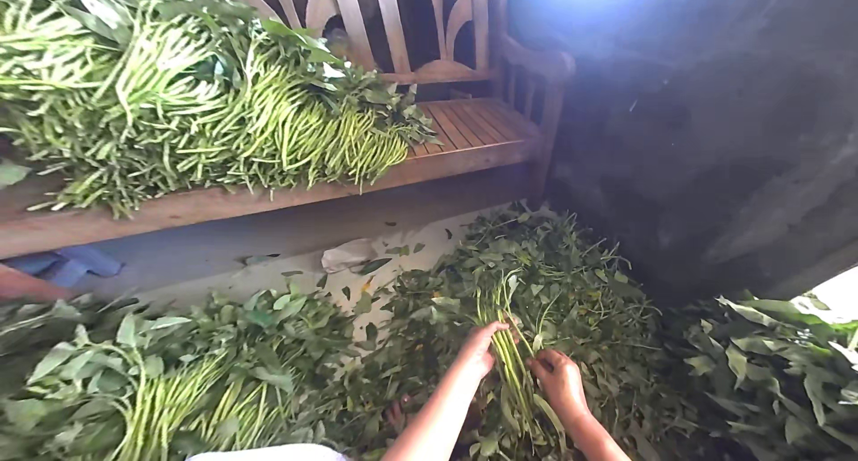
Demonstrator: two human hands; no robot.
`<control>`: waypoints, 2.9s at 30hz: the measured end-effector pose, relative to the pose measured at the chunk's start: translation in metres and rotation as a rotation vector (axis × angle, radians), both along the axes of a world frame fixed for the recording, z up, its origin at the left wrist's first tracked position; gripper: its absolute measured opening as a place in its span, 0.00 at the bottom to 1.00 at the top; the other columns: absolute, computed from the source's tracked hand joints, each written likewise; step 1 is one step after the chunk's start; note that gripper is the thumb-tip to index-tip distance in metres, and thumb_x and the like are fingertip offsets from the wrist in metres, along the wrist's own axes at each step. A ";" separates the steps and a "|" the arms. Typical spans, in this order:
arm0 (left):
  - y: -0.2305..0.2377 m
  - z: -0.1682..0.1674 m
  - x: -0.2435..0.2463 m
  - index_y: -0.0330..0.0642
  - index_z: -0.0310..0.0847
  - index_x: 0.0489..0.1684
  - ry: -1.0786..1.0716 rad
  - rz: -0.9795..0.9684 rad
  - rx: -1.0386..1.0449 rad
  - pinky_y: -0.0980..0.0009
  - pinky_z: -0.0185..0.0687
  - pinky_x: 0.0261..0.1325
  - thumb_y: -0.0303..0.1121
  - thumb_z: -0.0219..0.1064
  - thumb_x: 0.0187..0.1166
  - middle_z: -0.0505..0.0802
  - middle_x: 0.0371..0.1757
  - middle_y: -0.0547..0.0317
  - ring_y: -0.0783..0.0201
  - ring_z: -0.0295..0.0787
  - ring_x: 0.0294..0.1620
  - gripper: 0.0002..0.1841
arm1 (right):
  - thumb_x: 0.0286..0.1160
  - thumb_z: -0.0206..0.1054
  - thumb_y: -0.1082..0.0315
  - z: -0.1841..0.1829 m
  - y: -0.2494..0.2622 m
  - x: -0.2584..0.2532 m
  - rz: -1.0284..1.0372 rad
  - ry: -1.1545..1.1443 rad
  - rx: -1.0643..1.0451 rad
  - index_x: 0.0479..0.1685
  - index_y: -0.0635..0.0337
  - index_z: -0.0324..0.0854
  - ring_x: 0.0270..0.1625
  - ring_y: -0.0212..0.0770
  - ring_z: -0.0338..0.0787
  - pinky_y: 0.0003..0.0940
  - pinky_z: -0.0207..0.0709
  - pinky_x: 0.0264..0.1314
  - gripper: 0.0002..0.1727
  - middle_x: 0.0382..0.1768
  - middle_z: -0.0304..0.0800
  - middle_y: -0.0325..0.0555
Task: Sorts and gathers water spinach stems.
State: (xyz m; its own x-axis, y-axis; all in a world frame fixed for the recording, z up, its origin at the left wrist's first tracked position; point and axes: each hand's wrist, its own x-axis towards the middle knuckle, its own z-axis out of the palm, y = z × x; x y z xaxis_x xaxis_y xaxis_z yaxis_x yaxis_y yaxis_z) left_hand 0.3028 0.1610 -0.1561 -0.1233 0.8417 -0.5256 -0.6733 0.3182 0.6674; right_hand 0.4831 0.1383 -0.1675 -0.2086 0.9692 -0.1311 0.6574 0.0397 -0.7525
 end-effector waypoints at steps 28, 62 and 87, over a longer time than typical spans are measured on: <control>0.001 -0.002 0.024 0.27 0.76 0.63 0.473 -0.236 0.033 0.59 0.87 0.61 0.22 0.80 0.64 0.92 0.54 0.43 0.56 0.91 0.55 0.27 | 0.93 0.54 0.66 0.004 0.008 0.004 -0.303 0.986 -0.751 0.57 0.64 0.75 0.25 0.34 0.85 0.25 0.81 0.27 0.11 0.32 0.87 0.46; 0.007 -0.001 -0.017 0.29 0.78 0.60 0.112 -0.094 -0.071 0.62 0.92 0.44 0.21 0.68 0.77 0.92 0.40 0.43 0.56 0.93 0.38 0.14 | 0.87 0.60 0.65 -0.010 0.004 0.009 0.243 0.799 -0.736 0.53 0.58 0.83 0.34 0.32 0.89 0.30 0.86 0.38 0.09 0.42 0.92 0.40; -0.022 -0.022 0.035 0.30 0.74 0.64 0.171 -0.342 -0.022 0.59 0.94 0.42 0.19 0.71 0.72 0.92 0.43 0.43 0.53 0.94 0.36 0.22 | 0.89 0.57 0.64 -0.030 0.043 0.009 -0.195 0.686 -0.632 0.45 0.64 0.81 0.21 0.32 0.79 0.28 0.76 0.26 0.13 0.24 0.83 0.40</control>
